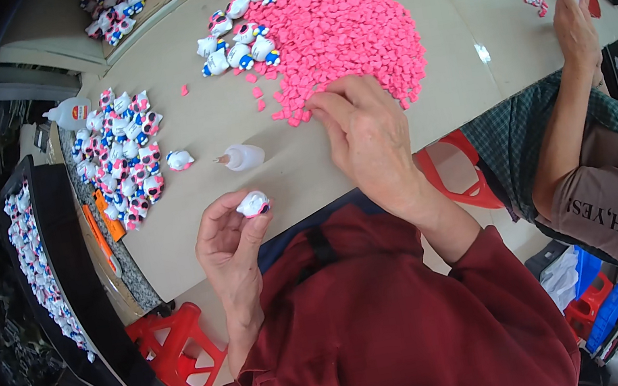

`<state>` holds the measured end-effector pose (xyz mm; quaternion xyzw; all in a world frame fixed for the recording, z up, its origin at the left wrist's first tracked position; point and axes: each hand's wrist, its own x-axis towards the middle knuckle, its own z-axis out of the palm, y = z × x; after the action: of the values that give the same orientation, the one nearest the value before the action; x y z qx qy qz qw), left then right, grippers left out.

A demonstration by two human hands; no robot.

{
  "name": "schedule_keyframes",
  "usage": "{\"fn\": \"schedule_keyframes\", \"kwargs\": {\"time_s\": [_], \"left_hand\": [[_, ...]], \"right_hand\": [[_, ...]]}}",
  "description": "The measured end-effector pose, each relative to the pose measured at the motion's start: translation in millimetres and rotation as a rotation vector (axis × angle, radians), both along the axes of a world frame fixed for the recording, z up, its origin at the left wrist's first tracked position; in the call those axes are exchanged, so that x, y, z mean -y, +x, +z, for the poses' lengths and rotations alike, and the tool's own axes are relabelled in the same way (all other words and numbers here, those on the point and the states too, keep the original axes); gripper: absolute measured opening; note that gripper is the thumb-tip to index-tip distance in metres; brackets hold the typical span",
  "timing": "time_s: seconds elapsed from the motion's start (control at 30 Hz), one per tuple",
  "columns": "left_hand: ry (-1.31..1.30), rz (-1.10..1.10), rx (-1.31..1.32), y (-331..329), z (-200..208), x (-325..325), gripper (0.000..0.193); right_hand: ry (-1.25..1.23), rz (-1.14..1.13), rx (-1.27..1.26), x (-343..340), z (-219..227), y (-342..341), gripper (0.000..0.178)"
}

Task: The person assembles small character-based toys by gluing small pink parts and small white parts together with a glue bottle.

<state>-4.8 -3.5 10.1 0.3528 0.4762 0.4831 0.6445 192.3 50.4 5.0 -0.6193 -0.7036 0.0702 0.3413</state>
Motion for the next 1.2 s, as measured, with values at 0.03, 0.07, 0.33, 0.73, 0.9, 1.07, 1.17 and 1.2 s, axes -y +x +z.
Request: {"fn": "schedule_keyframes", "kwargs": {"time_s": [0.03,0.07,0.33,0.73,0.9,1.07,1.17,1.2], "left_hand": [[0.019,0.008,0.018,3,0,-1,0.032],[0.038,0.015,0.035,4,1,-2,0.032],[0.195,-0.014,-0.116,10,-2,-5,0.032],[0.196,-0.069,-0.140,9,-4,-5,0.031],[0.298,-0.008,-0.273,11,-8,-3,0.029],[0.486,-0.046,-0.490,6,-11,-2,0.028],[0.483,-0.026,-0.511,4,-10,-4,0.029],[0.489,-0.023,-0.517,3,-10,-5,0.029]], "right_hand": [[-0.003,0.008,-0.006,2,2,0,0.012],[0.020,0.041,-0.093,7,6,-1,0.011],[-0.536,0.230,-0.863,42,26,-26,0.017],[-0.663,0.276,-1.068,37,17,-20,0.016],[-0.238,0.292,-0.609,33,10,-24,0.010],[-0.098,0.279,-0.505,32,8,-30,0.010],[-0.096,0.275,-0.532,31,6,-34,0.011],[-0.105,0.275,-0.531,30,6,-35,0.011]]}}
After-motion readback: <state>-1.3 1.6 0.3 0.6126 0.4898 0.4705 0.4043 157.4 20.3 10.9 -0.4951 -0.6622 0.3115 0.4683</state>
